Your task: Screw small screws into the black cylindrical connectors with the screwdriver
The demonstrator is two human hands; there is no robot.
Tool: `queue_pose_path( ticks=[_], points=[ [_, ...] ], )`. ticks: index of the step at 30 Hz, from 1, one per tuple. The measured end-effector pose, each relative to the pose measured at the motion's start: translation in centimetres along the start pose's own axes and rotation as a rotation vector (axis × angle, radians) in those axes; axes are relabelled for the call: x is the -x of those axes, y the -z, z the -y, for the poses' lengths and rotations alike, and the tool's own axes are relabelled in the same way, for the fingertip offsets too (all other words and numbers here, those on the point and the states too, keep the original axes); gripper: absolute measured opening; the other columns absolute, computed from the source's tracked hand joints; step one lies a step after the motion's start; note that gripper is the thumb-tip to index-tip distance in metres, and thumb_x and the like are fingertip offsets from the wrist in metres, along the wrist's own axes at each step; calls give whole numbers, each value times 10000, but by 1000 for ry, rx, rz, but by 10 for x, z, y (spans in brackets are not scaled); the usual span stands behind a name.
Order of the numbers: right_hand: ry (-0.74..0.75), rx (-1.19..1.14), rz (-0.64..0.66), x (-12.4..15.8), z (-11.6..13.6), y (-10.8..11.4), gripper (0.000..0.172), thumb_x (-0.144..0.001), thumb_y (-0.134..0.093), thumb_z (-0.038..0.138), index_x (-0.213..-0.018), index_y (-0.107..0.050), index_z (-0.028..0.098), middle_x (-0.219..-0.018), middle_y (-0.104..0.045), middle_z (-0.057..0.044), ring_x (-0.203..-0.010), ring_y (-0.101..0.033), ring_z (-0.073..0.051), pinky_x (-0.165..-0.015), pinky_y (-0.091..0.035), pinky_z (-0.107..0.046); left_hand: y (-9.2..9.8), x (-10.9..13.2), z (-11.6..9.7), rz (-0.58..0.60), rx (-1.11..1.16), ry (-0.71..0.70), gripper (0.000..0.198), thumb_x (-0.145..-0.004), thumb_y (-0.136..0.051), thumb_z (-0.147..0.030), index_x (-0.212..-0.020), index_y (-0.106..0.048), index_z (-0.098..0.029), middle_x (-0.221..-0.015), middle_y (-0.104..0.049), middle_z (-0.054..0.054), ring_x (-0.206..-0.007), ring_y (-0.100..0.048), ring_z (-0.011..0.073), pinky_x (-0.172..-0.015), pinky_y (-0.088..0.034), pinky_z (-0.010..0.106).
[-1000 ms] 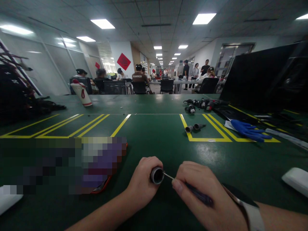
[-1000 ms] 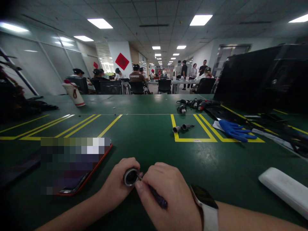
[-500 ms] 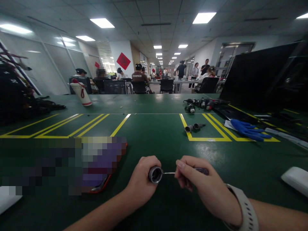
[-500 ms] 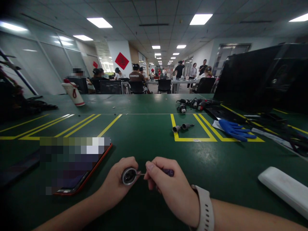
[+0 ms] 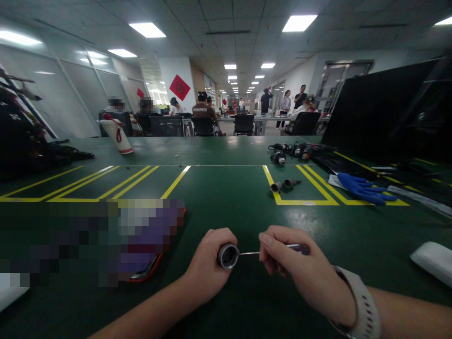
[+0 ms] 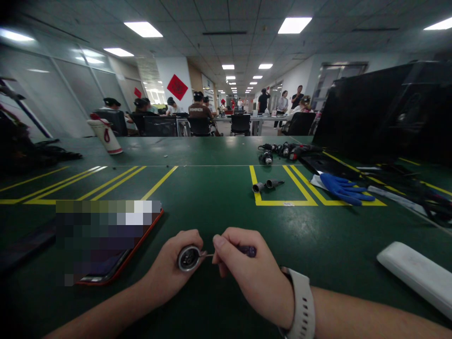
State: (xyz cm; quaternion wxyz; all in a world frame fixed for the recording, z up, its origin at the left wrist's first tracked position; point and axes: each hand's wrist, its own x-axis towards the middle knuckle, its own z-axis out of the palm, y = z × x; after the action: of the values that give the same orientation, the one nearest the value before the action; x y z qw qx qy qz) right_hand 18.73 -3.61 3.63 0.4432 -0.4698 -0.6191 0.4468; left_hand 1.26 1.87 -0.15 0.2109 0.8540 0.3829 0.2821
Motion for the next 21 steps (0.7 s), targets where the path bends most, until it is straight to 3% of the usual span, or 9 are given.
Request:
queue_pose_path(
  ticks=[6,15,21],
  points=[
    [-123,-264,-2,-5,-8,2,351,-843,-503,416,-612,-558,158,-488,-475,43,-453,-402,-77,-432,-290,-196,1,0,0,8,56,16,138,-704,-518,-115,-623,-438,-194,-615,-497,-25,-614,-473,144,-583,-340,267],
    [-2,-284,-59,-3,-7,8,338,-843,-524,391,-593,-574,169,-478,-475,40,-448,-402,-79,-429,-289,-203,3,1,-1,-28,169,78,156,-716,-553,-171,-620,-433,-197,-633,-486,-28,-620,-481,137,-558,-362,248],
    [184,-205,-121,0,-5,10,306,-873,-485,354,-633,-567,184,-549,-498,20,-504,-441,-104,-460,-344,-226,3,1,-4,-66,191,67,161,-726,-566,-195,-614,-449,-195,-633,-494,-21,-625,-492,140,-567,-381,254]
  ],
)
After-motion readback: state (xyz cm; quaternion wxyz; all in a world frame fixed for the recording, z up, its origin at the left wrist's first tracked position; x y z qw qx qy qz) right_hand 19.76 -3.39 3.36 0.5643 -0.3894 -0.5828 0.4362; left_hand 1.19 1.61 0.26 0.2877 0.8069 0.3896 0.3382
